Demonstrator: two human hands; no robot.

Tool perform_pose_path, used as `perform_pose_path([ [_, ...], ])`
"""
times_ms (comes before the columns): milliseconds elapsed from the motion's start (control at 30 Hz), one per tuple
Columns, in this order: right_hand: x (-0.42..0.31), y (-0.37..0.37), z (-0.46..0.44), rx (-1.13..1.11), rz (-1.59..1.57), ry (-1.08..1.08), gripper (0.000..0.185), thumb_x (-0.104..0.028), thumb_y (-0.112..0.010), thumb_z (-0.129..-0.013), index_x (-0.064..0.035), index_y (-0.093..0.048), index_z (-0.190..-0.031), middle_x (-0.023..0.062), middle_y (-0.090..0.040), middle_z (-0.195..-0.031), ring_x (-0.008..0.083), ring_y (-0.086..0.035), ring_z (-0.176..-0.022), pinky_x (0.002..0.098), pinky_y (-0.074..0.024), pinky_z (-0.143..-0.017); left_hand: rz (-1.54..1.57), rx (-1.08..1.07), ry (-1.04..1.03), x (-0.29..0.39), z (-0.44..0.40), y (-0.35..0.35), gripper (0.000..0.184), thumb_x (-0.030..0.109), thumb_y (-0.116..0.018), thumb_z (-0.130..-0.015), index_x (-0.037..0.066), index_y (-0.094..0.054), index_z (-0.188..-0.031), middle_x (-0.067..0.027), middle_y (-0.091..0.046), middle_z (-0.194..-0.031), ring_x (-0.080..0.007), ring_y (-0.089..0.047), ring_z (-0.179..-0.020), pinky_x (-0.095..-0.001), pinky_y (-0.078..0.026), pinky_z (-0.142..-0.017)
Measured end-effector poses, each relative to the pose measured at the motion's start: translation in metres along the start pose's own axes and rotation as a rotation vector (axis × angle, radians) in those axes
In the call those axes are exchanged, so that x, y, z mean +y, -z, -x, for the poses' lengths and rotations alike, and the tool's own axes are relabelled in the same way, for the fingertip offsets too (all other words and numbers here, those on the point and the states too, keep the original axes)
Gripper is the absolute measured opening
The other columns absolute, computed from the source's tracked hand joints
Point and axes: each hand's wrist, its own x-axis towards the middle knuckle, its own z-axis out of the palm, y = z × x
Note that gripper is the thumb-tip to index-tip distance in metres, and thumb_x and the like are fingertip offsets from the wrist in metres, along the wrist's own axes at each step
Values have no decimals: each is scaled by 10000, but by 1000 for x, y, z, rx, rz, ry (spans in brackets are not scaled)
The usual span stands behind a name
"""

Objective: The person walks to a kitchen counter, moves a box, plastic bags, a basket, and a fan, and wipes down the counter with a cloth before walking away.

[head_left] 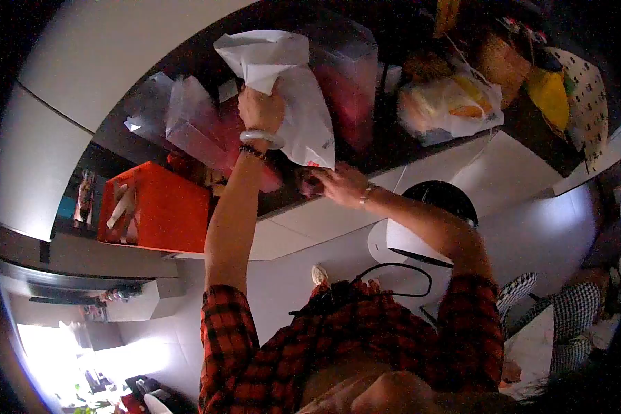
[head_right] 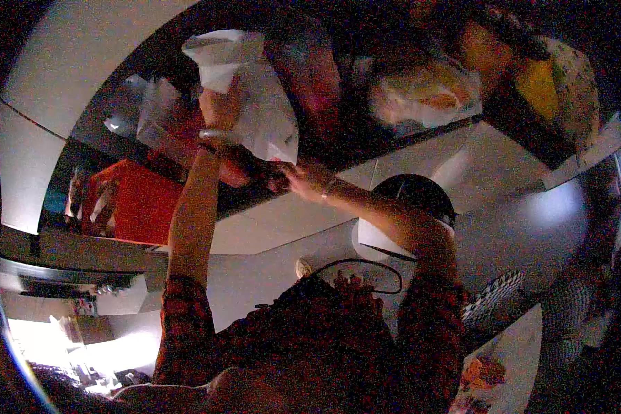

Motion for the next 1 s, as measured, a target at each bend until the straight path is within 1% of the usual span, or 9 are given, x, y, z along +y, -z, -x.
perform_pose_path([
  [167, 55, 55, 67, -87, 264, -47, 527, -171, -626, -816, -50, -506, -1315, 179, -508, -1322, 339, -497, -1212, 451, -440, -1000, 37, -95, -35, -22, 26, -8, 456, 380, -689, -824, 76, -626, -1159, -210, -625, -1139, -441, -608, -981, -509, -502, -816],
  [367, 65, 79, 78, -78, 297, -115, 538, -192, -631, -823, -8, -498, -1311, 186, -513, -1317, 353, -501, -1206, 446, -429, -1015, 45, -90, -43, 27, 79, 41, 692, 429, -769, -751, 63, -518, -1283, -213, -523, -1277, -425, -470, -1179, -520, -433, -943],
  [433, 67, 71, 79, -46, 283, -120, 541, -191, -627, -824, -8, -495, -1315, 188, -517, -1310, 354, -501, -1206, 444, -430, -1014, -211, 265, -169, 56, 106, 56, 763, 443, -804, -700, 88, -499, -1303, -167, -463, -1339, -382, -415, -1232, -544, -351, -1013],
  [467, 70, 65, 79, -19, 276, -126, 543, -190, -624, -825, -7, -492, -1319, 191, -521, -1303, 354, -501, -1206, 442, -431, -1012, -213, 263, -176, 63, 118, 57, 763, 443, -804, -700, 88, -499, -1303, -167, -463, -1339, -382, -415, -1232, -544, -351, -1013],
  [567, 70, 56, 78, 35, 390, -115, 530, -182, -646, -781, -56, -510, -1278, 116, -541, -1287, 285, -540, -1150, 404, -447, -980, 103, 546, -460, 85, 143, 46, 783, 415, -808, -687, 114, -483, -1332, -118, -436, -1388, -340, -378, -1282, -554, -253, -1073],
  [633, 68, 61, 76, 19, 359, -118, 532, -177, -643, -786, -56, -503, -1284, 116, -550, -1276, 288, -541, -1148, 406, -447, -980, -271, 120, -716, 102, 152, 32, 752, 378, -742, -748, 143, -431, -1390, -70, -396, -1443, -293, -309, -1358, -553, -183, -1107],
  [733, 59, 70, 70, -42, 300, -181, 522, -168, -638, -795, -51, -500, -1285, 124, -571, -1249, 295, -546, -1145, 416, -450, -976, -593, -202, -1055, 129, 123, -1, 635, 296, -604, -861, 172, -386, -1444, -41, -414, -1441, -254, -301, -1381, -553, -157, -1125],
  [900, 72, 75, 79, 45, 237, -169, 499, -155, -625, -808, -32, -501, -1275, 145, -593, -1222, 316, -553, -1139, 440, -461, -956, -1046, -194, -1256, 121, 56, -69, 552, 223, -501, -913, 192, -388, -1453, -41, -430, -1436, -220, -322, -1376, -593, -124, -1143],
  [1000, 62, 118, 74, -143, 40, -575, 493, -158, -618, -818, -16, -496, -1273, 175, -556, -1283, 352, -533, -1168, 431, -453, -984, -1199, -355, -1186, 130, 30, -66, 482, 228, -494, -917, 200, -460, -1397, -27, -434, -1441, -218, -345, -1365, -622, -96, -1147],
])
